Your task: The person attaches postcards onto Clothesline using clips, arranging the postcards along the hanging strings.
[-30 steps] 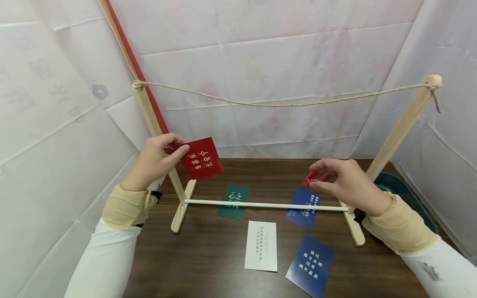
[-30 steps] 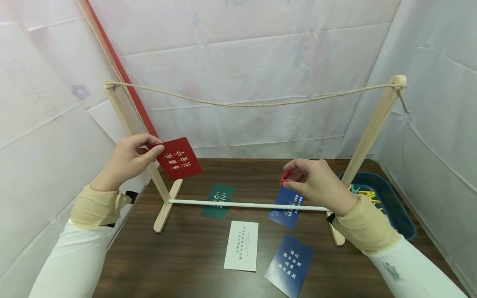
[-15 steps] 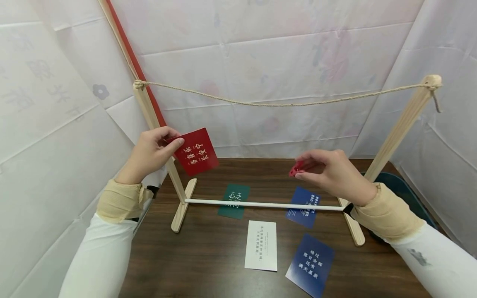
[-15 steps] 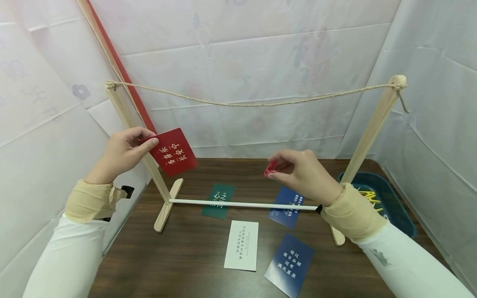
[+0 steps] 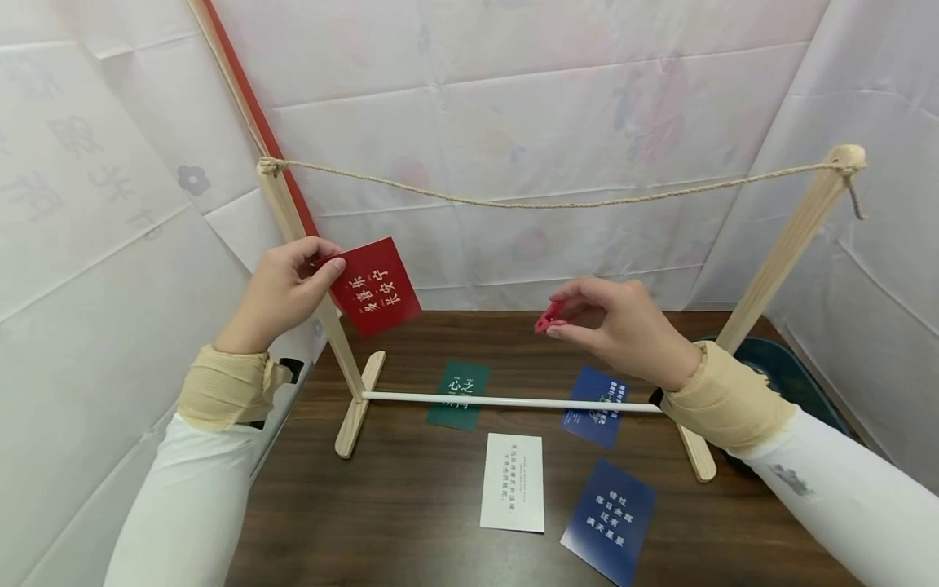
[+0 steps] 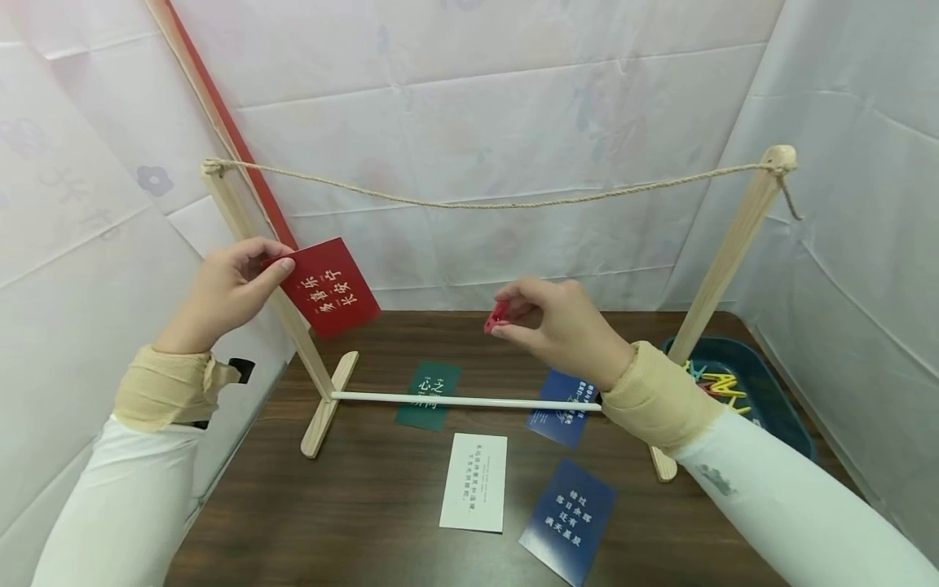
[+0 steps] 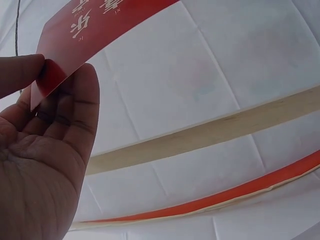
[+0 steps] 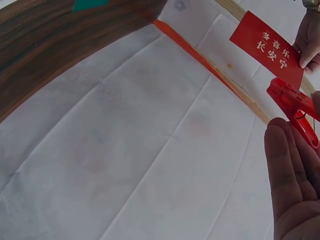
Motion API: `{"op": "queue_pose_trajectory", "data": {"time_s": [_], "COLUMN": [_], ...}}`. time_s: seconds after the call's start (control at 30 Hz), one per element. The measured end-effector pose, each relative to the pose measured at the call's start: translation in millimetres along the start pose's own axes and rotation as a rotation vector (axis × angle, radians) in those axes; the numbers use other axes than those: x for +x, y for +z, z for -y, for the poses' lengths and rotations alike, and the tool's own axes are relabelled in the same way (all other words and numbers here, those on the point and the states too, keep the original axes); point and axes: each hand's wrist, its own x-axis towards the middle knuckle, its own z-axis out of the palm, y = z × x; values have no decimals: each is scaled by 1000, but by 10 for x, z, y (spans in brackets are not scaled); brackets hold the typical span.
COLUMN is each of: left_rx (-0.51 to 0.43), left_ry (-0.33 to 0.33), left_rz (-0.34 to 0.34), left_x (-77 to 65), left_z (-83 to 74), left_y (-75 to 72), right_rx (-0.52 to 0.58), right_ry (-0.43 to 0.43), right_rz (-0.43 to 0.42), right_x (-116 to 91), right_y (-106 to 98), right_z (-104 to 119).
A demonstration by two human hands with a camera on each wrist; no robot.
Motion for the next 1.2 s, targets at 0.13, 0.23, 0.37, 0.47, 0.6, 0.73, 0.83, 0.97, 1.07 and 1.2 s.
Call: {"op": "queue_pose_trajectory", "data": {"time_s": [0.13, 0.23, 0.37, 0.47, 0.6, 0.73, 0.83, 0.97, 1.07, 1.2], "left_rx": [-10, -9, -4, -11, -24, -21, -21, -21, -18, -8], "left_ry": [-26, -33, -28, -36, -44, -39, -40, -49, -53, -46], "left_rz": [0, -4, -16, -19, -21, -21, -22, -25, -22, -19], "left_x": [28, 44, 68, 85, 102, 116, 127, 139, 146, 158], "left_z": [-6, 6, 26, 31, 37, 29, 13, -8, -17, -18], "left_y": [-22, -36, -63, -85, -110, -130, -150, -185, -212, -242], "right_rx": [2, -1, 2, -2, -2, 18, 37, 48, 54, 70], "right_ry": [-10, -18, -46, -60, -76, -95, -105, -111, -105, -91], "right_rz": [11, 15, 2, -15, -35, -53, -69, -87, -94, -97], "right_x": [84, 150, 233, 285, 364, 456, 520, 598, 657, 740], "right_y": [38, 70, 108, 128, 158, 192, 208, 219, 229, 240], "right_z": [44, 83, 132, 159, 193, 228, 264, 316, 352, 403]}}
